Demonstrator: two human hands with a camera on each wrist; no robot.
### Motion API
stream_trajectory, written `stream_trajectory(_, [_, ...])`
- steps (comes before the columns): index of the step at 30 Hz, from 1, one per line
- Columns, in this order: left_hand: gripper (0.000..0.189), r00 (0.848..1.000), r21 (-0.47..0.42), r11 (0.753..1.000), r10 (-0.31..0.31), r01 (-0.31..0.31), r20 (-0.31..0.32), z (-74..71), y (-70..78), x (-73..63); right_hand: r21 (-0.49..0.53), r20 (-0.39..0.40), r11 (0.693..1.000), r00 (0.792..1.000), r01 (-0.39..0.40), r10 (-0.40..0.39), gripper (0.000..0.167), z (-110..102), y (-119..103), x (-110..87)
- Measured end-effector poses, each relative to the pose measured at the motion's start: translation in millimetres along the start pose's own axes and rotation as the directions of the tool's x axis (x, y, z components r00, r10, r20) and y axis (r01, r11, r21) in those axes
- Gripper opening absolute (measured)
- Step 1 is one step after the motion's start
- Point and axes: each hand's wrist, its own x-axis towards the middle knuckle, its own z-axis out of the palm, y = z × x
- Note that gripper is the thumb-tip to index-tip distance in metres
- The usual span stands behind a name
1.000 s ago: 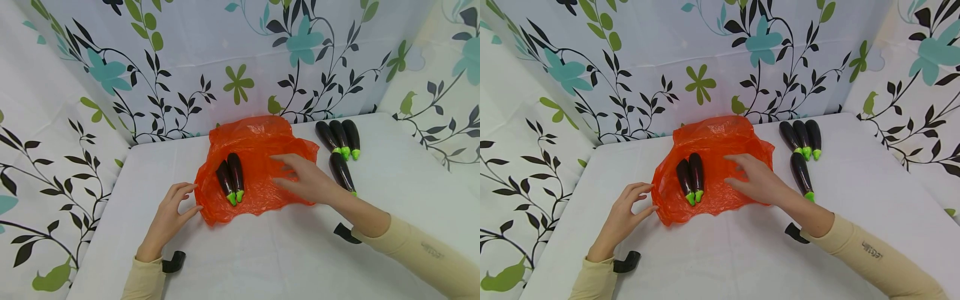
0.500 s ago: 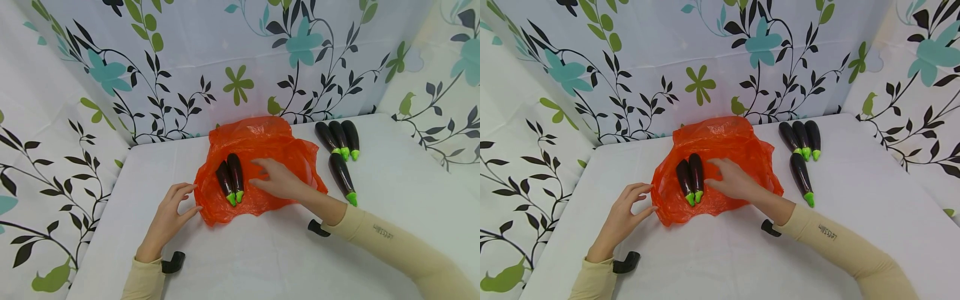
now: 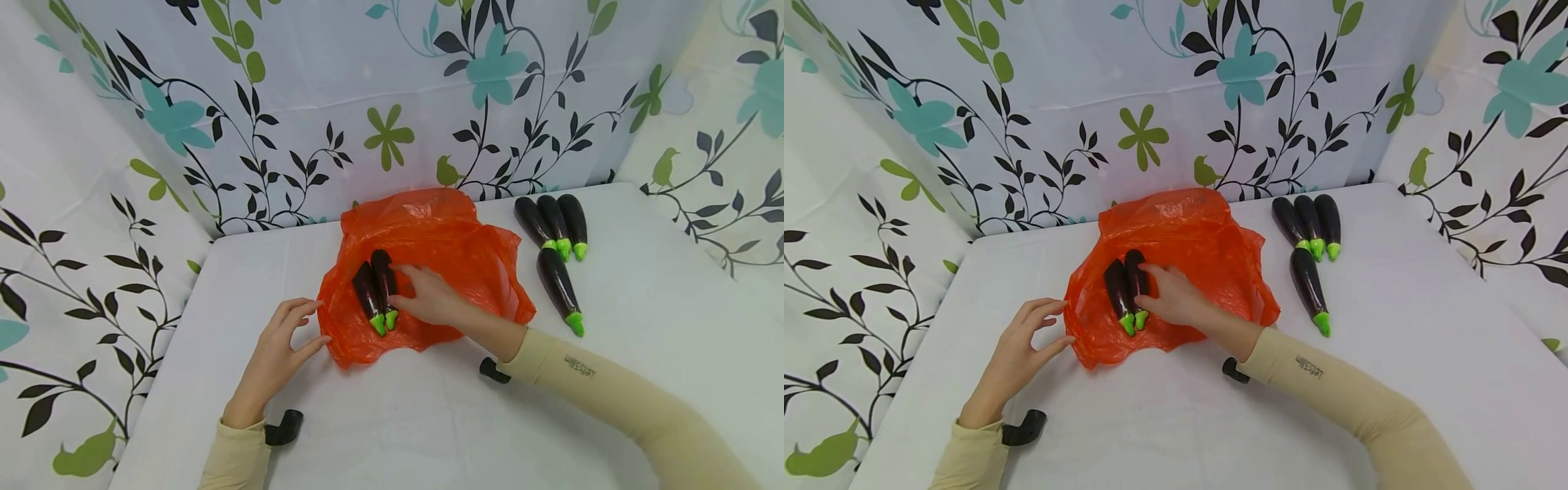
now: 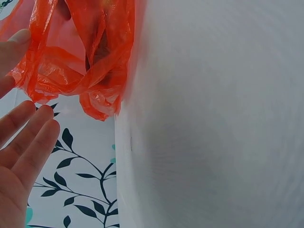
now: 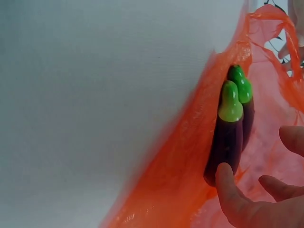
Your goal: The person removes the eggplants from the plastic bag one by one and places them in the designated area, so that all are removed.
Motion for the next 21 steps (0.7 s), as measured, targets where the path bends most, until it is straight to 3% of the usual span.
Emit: stream_trajectory(21, [0.064, 1.0, 0.007, 1.0, -0.002, 0.002, 0.006, 0.2, -1.1, -0.3, -0.033, -0.014, 0.999, 1.0, -0.026, 0.025, 0.066, 22, 3, 19.9])
